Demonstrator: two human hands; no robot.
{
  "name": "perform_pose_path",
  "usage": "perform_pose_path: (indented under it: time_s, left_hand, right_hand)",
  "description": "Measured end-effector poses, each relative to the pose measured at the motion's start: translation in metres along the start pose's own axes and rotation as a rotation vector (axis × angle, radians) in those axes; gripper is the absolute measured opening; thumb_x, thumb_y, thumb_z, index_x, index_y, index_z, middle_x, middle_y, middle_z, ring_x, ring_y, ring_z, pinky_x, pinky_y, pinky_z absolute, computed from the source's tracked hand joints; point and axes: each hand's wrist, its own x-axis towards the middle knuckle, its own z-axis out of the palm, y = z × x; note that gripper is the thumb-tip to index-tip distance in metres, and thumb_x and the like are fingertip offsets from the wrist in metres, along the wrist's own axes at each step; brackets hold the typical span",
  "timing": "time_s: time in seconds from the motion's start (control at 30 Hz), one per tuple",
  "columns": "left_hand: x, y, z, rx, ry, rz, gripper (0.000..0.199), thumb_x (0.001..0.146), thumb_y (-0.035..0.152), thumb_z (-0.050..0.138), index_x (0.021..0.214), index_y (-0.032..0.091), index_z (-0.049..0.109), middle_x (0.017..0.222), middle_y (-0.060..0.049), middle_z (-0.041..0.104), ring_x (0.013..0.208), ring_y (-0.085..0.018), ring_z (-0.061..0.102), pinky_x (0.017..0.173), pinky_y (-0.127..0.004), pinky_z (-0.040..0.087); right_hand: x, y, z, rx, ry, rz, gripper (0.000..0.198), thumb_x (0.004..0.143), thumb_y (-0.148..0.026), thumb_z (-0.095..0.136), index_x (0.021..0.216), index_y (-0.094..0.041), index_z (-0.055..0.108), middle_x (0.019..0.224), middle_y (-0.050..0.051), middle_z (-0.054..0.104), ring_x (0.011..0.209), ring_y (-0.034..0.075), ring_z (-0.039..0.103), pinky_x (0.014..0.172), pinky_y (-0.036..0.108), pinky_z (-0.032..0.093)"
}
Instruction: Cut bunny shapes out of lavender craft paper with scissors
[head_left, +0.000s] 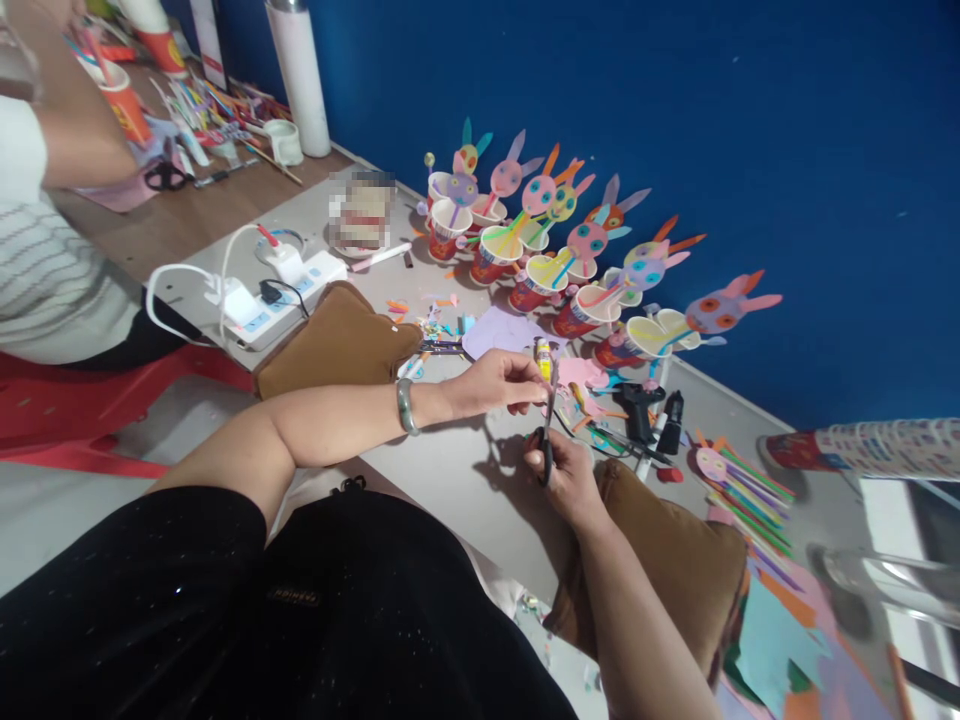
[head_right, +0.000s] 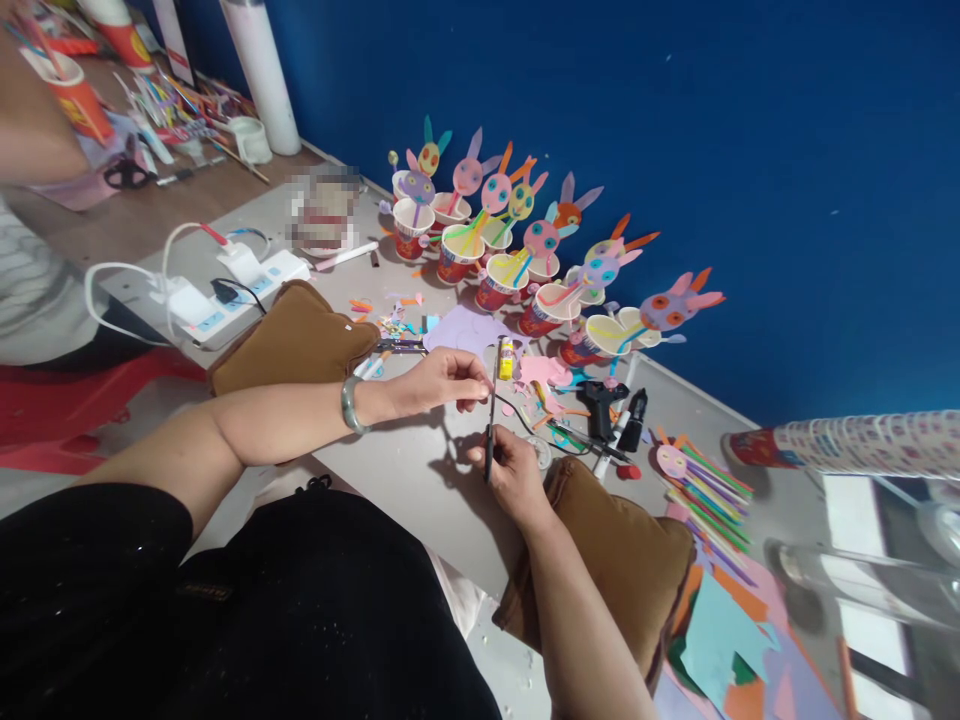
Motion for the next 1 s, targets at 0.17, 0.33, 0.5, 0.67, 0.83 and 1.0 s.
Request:
perform_pose_path:
  time_s: [0.17,0.33,0.5,0.67,0.83,1.0]
  left_hand:
    - [-0.0004,0.0007,0.0002,-0.008,0.002,-0.004,0.009,0.080,0.014,0.065,0.074,0.011,0.058,0.061,0.003,0.059,0.054,-0.003,0.055,0.055,-0.018,0.044]
    - [-0.0006,0.0023,0.0005,-0.012,0.010,-0.003,0.010,0.080,0.014,0.065,0.073,0.011,0.058,0.061,0.003,0.058,0.053,-0.003,0.054,0.055,-0.018,0.043]
    - [-0.0007,0.0031,0.0000,-0.011,0.021,0.009,0.010,0.080,0.014,0.064,0.073,0.011,0.057,0.062,0.002,0.058,0.054,-0.004,0.054,0.056,-0.020,0.043]
    - [-0.0004,0.0022,-0.0002,-0.016,0.015,-0.003,0.010,0.080,0.014,0.064,0.074,0.012,0.057,0.063,0.002,0.059,0.054,-0.003,0.055,0.056,-0.019,0.044]
    - [-0.0009,0.0020,0.0001,0.001,-0.005,-0.002,0.012,0.080,0.016,0.066,0.073,0.011,0.057,0.061,0.003,0.058,0.054,-0.004,0.055,0.056,-0.019,0.045]
    - [-0.0008,0.0031,0.0007,-0.005,0.006,-0.006,0.011,0.080,0.015,0.065,0.073,0.011,0.057,0.061,0.003,0.058,0.054,-0.004,0.055,0.056,-0.019,0.044]
  right_hand:
    - [-0.0004,0.0021,0.0003,0.002,0.012,0.008,0.052,0.076,-0.070,0.067,0.068,-0.020,0.054,0.060,-0.001,0.047,0.054,0.013,0.043,0.048,0.026,0.042]
    - [-0.0009,0.0024,-0.0002,0.004,0.022,0.005,0.052,0.075,-0.069,0.068,0.066,-0.020,0.054,0.059,-0.002,0.047,0.054,0.013,0.043,0.047,0.026,0.042]
    - [-0.0007,0.0007,0.0006,0.016,0.029,0.008,0.050,0.075,-0.067,0.069,0.066,-0.020,0.054,0.057,-0.002,0.046,0.053,0.013,0.043,0.046,0.025,0.042]
    - [-0.0007,0.0006,0.0011,0.012,0.022,0.002,0.051,0.075,-0.069,0.069,0.067,-0.020,0.055,0.057,-0.002,0.046,0.052,0.012,0.042,0.045,0.025,0.042]
    - [0.0003,-0.0004,0.0003,0.008,0.007,0.001,0.051,0.075,-0.069,0.068,0.068,-0.020,0.055,0.059,-0.002,0.048,0.054,0.013,0.044,0.046,0.025,0.043]
    - [0.0001,-0.0012,0.0002,0.005,0.027,0.018,0.052,0.075,-0.070,0.068,0.067,-0.020,0.054,0.059,-0.002,0.047,0.054,0.013,0.043,0.047,0.025,0.042]
